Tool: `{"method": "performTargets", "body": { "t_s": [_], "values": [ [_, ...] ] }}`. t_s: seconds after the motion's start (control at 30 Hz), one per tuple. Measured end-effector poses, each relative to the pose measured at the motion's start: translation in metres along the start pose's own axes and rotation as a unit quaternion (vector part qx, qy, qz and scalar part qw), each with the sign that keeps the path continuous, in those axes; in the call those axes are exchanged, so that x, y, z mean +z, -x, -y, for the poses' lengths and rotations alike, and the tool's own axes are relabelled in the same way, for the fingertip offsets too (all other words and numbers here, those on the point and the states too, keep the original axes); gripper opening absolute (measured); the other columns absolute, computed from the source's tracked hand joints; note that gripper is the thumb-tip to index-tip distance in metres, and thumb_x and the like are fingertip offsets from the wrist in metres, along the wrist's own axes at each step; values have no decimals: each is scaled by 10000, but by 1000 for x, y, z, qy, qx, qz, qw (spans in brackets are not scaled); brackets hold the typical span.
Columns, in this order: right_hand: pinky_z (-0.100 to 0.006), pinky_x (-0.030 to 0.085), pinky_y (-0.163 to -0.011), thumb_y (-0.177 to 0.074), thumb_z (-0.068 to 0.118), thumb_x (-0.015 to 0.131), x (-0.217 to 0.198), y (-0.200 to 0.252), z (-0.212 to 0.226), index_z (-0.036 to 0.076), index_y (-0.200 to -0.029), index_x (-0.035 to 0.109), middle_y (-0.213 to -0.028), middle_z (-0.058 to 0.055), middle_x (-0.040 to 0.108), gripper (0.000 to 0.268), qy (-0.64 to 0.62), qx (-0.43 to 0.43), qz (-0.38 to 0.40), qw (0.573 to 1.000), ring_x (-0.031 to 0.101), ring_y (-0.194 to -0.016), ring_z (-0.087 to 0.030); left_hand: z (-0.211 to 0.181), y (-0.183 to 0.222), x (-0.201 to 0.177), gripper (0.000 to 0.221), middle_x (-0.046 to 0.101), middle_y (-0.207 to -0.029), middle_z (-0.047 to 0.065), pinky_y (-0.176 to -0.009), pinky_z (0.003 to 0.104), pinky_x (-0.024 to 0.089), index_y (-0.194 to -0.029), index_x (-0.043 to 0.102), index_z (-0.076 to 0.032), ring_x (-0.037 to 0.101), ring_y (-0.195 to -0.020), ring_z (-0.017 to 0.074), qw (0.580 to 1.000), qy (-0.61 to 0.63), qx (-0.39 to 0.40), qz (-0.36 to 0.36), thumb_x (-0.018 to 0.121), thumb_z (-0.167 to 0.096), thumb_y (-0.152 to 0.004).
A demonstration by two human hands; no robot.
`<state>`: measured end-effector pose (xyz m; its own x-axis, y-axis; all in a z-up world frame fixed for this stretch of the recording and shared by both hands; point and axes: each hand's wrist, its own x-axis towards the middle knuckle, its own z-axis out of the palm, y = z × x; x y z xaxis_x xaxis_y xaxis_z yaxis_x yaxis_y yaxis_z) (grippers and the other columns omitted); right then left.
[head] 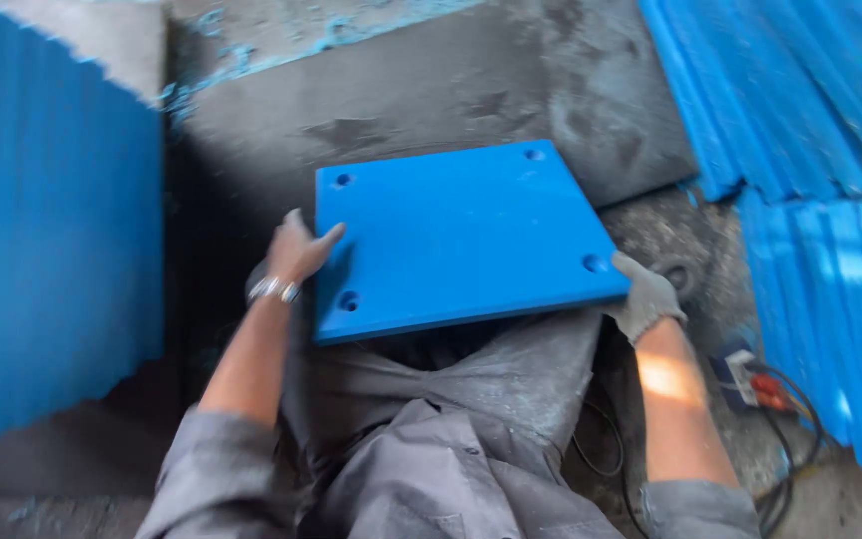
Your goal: Grinding the edges of blue plastic blocks with an angle grinder.
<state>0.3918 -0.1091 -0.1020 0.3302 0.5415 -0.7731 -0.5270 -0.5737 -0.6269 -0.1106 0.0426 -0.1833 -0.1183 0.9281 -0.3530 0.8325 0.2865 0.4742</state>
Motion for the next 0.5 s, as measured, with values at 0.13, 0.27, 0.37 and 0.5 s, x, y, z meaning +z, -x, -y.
{"method": "performTargets", "body": {
  "t_s": [0.13,0.27,0.37,0.5],
  "values": [
    [-577,534,-930,-946,279,645,-13,-4,-9,3,-1404,543,-1347,-155,639,544,21,-13,-26,999,620,-1190,-348,22,-65,58,833,676,-1257,305,-1018,479,501,-1242,648,79,656,-1196,408,984,86,-108,115,633,-655,-849],
    [-549,519,-955,-973,295,664,-37,-25,-26,17,-1423,557,-1386,-154,625,540,14,-75,18,997,611,-1209,-330,15,-69,83,782,719,-1174,281,-1012,500,513,-1097,766,29,676,-1139,441,989,62,-115,71,484,-684,-944],
    [-520,489,-1023,-1011,331,660,-36,-18,-39,63,-1372,626,-1398,-105,613,451,29,-92,-40,995,587,-1231,-281,-15,-23,10,756,751,-1079,287,-944,457,559,-987,769,55,731,-1049,403,976,159,-146,29,693,-670,-786],
    [-571,462,-1169,-1050,231,625,-142,-139,-92,-30,-1381,608,-1337,-178,628,422,444,-453,20,773,592,-1249,-373,-21,69,-92,809,720,-1042,291,-869,483,565,-1119,673,87,722,-971,416,965,213,-101,-111,742,-645,-780]
  ]
}}
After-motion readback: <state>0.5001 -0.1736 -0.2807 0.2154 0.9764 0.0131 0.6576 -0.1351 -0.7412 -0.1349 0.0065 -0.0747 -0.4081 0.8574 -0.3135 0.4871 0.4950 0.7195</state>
